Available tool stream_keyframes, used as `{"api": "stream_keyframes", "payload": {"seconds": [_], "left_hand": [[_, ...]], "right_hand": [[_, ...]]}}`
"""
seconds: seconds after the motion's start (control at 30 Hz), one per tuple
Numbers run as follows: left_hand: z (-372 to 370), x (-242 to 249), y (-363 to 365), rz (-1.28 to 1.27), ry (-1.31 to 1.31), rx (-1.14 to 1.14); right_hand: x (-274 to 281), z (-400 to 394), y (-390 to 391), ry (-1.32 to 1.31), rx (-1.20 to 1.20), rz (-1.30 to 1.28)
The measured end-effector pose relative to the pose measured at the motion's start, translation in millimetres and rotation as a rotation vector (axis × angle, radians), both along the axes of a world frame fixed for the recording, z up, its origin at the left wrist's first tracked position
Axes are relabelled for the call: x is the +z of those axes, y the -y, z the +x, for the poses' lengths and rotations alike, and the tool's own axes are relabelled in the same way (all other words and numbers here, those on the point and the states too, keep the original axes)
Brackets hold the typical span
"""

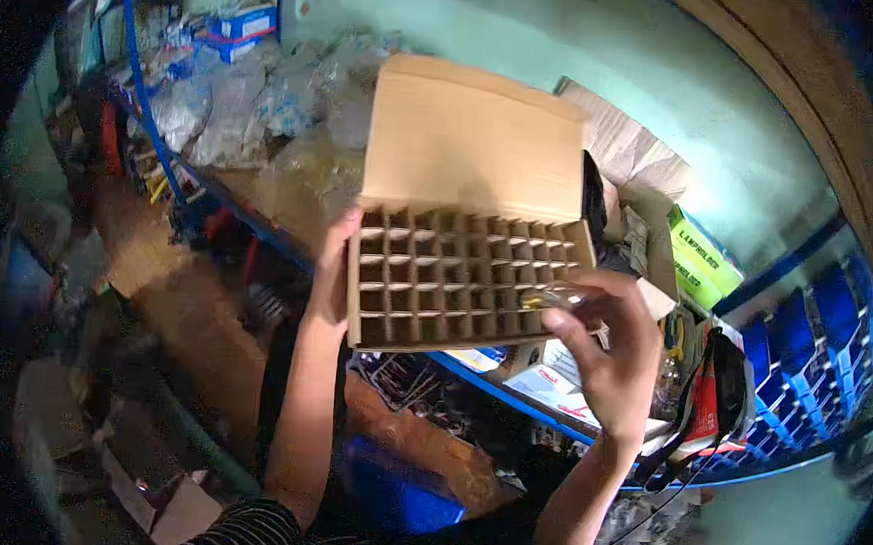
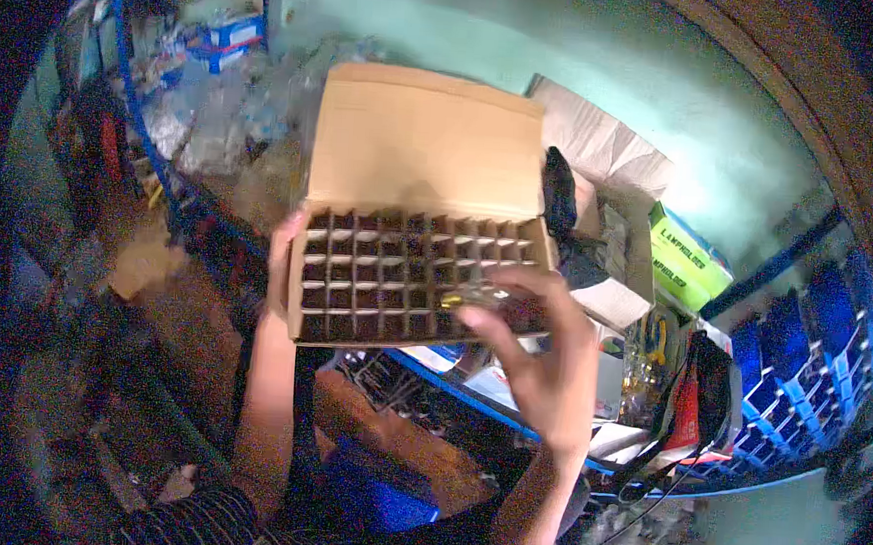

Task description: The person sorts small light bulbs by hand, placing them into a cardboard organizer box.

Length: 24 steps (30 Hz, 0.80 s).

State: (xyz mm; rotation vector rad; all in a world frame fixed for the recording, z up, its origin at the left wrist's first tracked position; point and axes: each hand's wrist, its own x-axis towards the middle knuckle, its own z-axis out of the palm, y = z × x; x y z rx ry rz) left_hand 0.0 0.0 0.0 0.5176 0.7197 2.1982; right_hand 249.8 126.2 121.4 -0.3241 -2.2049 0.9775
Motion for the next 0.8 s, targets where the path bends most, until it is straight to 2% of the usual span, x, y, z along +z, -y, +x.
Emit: {"api": "stream_keyframes", "payload": {"seconds": [0.03, 0.07, 0.1, 0.17, 0.27, 0.3, 0.37, 0.4, 0.5, 0.57, 0.63, 0.67, 0.73, 0.77, 0.8], "left_hand": [[16.8, -1.0, -8.1, 0.051, 0.058, -0.037], [33.5, -5.8, -14.9, 0.104, 0.099, -0.033], [7.2, -22.2, 22.7, 0.064, 0.162, -0.012], [19.4, -23.3, 20.5, 0.032, 0.139, 0.035], [12.6, -16.3, 25.4, -0.2, -0.143, 0.25], [11.9, -17.7, 27.4, -0.179, -0.108, 0.208], [11.0, -18.9, 27.1, -0.212, -0.117, 0.265], [11.7, -19.5, 28.2, -0.223, -0.113, 0.243], [12.1, -16.4, 32.8, -0.277, -0.112, 0.212], [9.5, -14.6, 34.3, -0.346, -0.124, 0.237], [-0.4, -29.6, 34.6, -0.45, -0.222, 0.321], [-2.4, -30.5, 35.7, -0.451, -0.229, 0.326], [-0.1, -24.9, 34.6, -0.463, -0.215, 0.36], [-2.7, -22.9, 38.8, -0.561, -0.284, 0.355], [-7.0, -41.0, 32.5, -0.507, -0.222, 0.372]], "right_hand": [[9.3, -2.2, 2.2, 0.064, 0.022, 0.024], [15.3, -8.1, -1.2, 0.087, 0.1, 0.173], [-7.4, -59.4, 24.6, 0.107, 0.184, 0.197], [-7.5, -95.7, 21.7, 0.135, 0.301, 0.35], [-1.1, -148.3, 28.2, 0.214, 0.393, 0.565], [-3.1, -158.2, 29.5, 0.243, 0.394, 0.604], [-11.4, -170.4, 30.5, 0.305, 0.376, 0.666], [-14.0, -175.6, 28.3, 0.322, 0.435, 0.688], [-12.7, -176.9, 32.7, 0.333, 0.41, 0.658], [-6.1, -163.0, 26.9, 0.284, 0.257, 0.649], [17.8, -127.6, 26.3, 0.326, 0.029, 0.515], [19.8, -102.9, 16.8, 0.284, -0.143, 0.518], [10.9, -55.0, -12.0, 0.109, -0.399, 0.308], [10.0, -24.0, -31.2, 0.153, -0.515, 0.316], [7.4, 8.1, -55.5, 0.22, -0.588, 0.281]]}}
